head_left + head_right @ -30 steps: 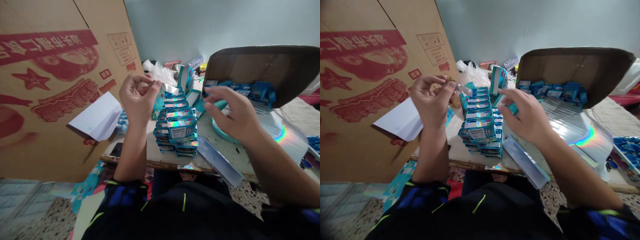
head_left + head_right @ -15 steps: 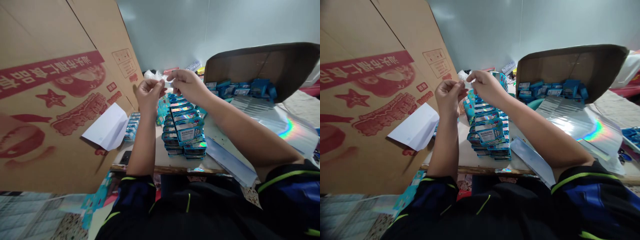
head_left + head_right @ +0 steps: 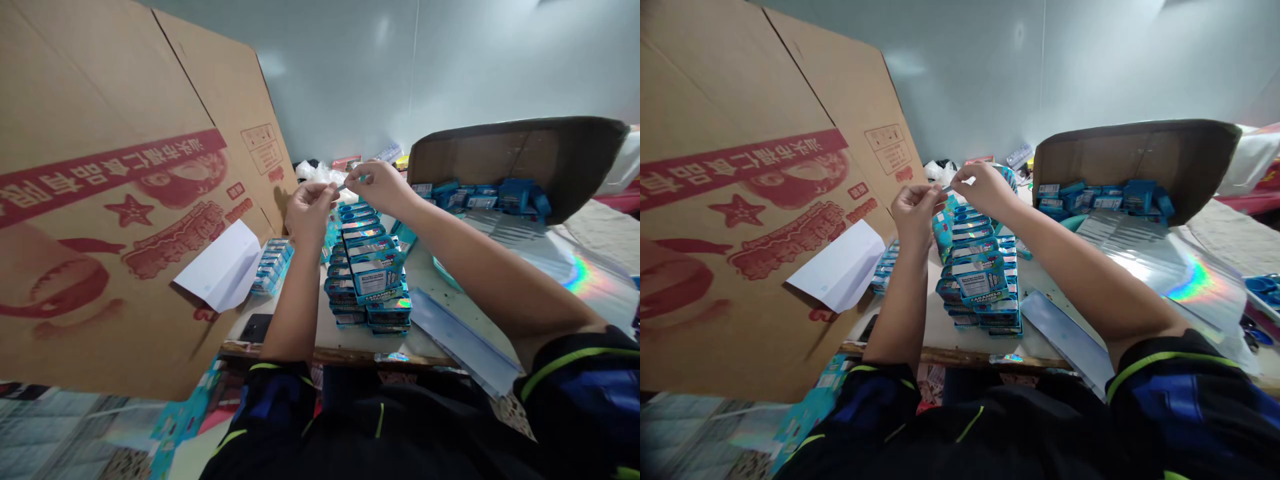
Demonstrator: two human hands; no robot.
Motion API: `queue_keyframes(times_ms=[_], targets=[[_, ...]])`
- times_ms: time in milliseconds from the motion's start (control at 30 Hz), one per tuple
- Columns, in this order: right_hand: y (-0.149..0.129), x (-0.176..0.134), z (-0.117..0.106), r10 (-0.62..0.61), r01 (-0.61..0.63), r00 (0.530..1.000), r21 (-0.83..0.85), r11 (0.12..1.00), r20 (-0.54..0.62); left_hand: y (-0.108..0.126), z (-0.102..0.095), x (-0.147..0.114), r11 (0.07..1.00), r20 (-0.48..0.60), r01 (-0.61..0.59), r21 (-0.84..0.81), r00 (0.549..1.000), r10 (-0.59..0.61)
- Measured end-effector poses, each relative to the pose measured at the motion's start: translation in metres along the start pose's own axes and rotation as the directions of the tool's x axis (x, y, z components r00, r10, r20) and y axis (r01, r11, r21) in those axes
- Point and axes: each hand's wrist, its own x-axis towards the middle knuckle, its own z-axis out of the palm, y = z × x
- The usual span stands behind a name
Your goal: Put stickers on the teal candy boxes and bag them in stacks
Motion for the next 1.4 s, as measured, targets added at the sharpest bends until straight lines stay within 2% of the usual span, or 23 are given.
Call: queue_keyframes(times_ms=[233, 433, 567, 667, 733, 833, 1067, 1267, 1400], targets=[[0.02, 0.007, 0.007, 0.107, -0.102, 0.986, -0.042, 0.994, 0.129, -0.034, -0.008, 0.003, 0.987, -0.087, -0.001, 0.159, 0.996, 0.015], [0.024, 0.006, 0.013, 0.152, -0.074, 0.954, -0.29, 0.954, 0.26, -0.054, -0.016, -0.005, 0.958, -0.099, 0.1, 0.27, 0.992, -0.076], [0.026, 0.005, 0.016, 0.12, 0.006, 0.949, -0.396, 0.918, 0.293, -0.056, -0.016, -0.006, 0.965, -0.085, 0.186, 0.187, 0.981, -0.173], [0.023, 0.004, 0.015, 0.072, 0.089, 0.942, -0.452, 0.888, 0.327, -0.053, -0.014, -0.004, 0.949, -0.071, 0.311, 0.039, 0.949, -0.308], [0.018, 0.003, 0.012, 0.089, 0.114, 0.929, -0.504, 0.856, 0.36, -0.05, -0.014, -0.003, 0.917, -0.065, 0.393, -0.066, 0.915, -0.397], [0.012, 0.004, 0.008, 0.148, 0.119, 0.903, -0.565, 0.816, 0.403, -0.048, -0.018, -0.003, 0.893, -0.076, 0.431, -0.131, 0.893, -0.443], [0.025, 0.004, 0.007, 0.224, -0.033, 0.897, -0.446, 0.895, 0.382, -0.052, -0.029, -0.009, 0.868, -0.033, 0.46, -0.186, 0.88, -0.473], [0.028, -0.002, 0.006, 0.197, -0.053, 0.905, -0.358, 0.932, 0.378, -0.053, -0.029, -0.013, 0.841, -0.025, 0.489, -0.234, 0.861, -0.508], [0.028, -0.003, 0.004, 0.231, -0.128, 0.902, -0.286, 0.95, 0.364, -0.045, -0.025, -0.011, 0.854, -0.014, 0.443, -0.272, 0.886, -0.464]])
